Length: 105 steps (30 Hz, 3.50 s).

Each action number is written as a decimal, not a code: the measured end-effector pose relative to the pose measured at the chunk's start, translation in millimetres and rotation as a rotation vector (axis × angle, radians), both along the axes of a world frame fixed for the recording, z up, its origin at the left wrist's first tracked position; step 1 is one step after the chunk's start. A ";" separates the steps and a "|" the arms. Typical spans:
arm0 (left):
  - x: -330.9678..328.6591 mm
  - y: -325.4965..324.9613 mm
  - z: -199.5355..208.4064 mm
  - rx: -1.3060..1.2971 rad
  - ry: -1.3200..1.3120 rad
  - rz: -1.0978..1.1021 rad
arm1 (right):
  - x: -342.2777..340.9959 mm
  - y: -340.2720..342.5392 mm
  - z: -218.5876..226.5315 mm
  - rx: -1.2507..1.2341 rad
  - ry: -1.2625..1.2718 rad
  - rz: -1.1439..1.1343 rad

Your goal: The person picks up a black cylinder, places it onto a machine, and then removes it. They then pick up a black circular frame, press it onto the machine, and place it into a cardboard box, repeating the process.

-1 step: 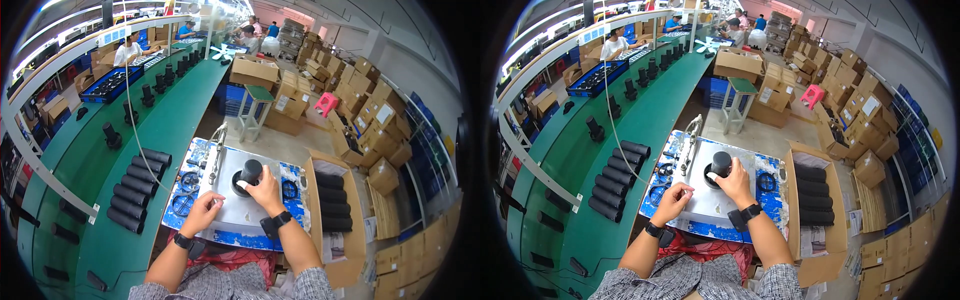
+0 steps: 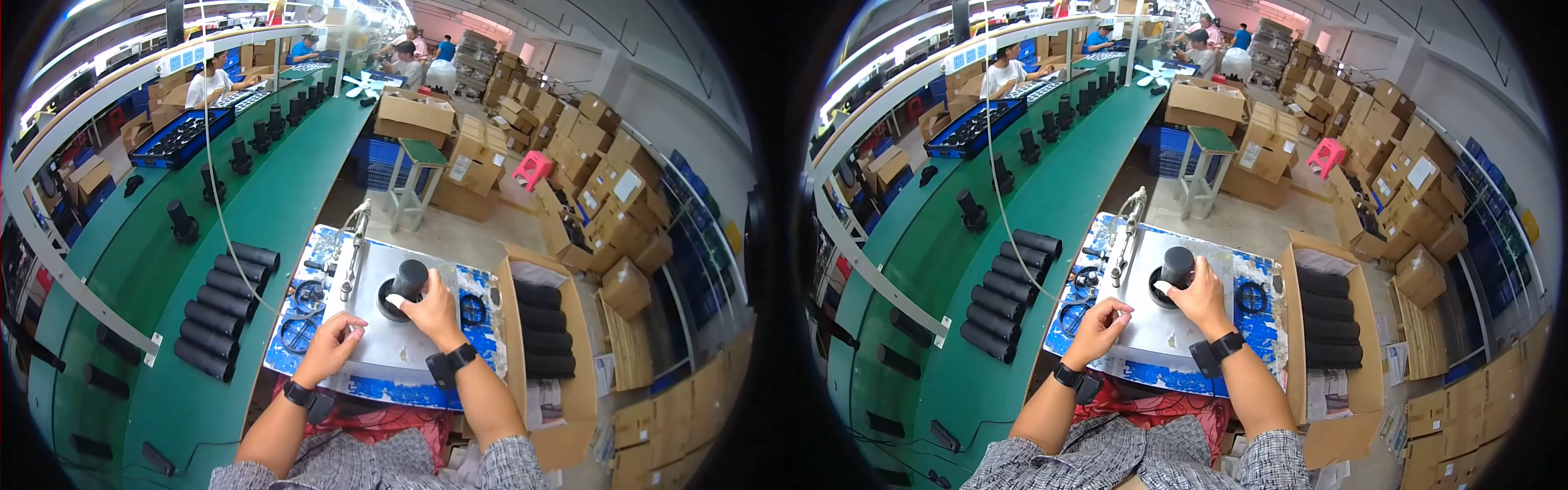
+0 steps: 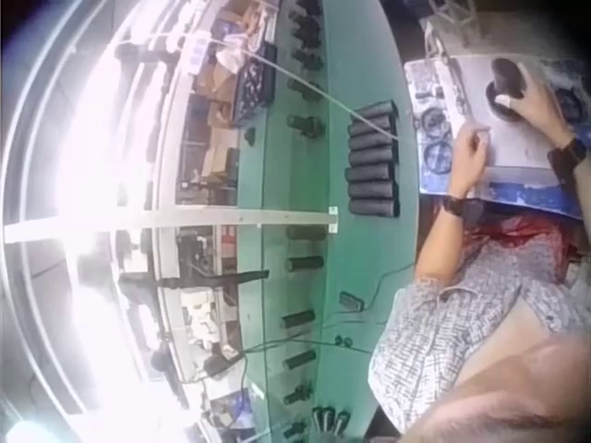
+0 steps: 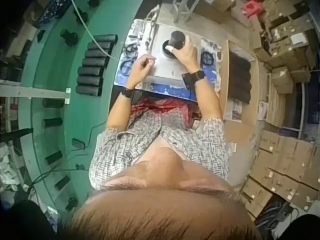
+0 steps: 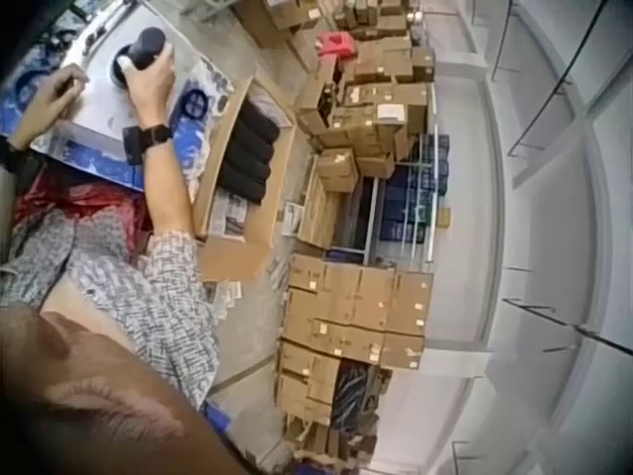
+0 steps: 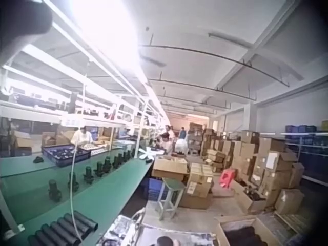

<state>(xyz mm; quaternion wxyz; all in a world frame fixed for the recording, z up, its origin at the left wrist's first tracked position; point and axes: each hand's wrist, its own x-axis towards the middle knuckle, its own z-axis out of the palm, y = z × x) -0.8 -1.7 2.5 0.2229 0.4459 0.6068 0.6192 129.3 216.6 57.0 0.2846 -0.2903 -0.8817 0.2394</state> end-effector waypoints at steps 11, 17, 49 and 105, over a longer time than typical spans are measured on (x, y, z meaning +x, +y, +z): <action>4.4 1.6 1.9 -0.010 0.037 0.010 | 7.0 27.8 6.1 -0.090 0.064 0.207; 3.8 1.0 3.5 0.001 0.055 0.017 | 10.1 23.0 -6.0 -0.039 0.015 0.114; -124.5 36.7 0.3 -0.248 0.744 0.469 | -0.3 -12.1 -23.1 -0.115 0.212 -0.017; 33.6 -139.5 -11.5 0.005 0.312 0.516 | 125.1 179.8 -162.5 -0.022 -0.289 -0.459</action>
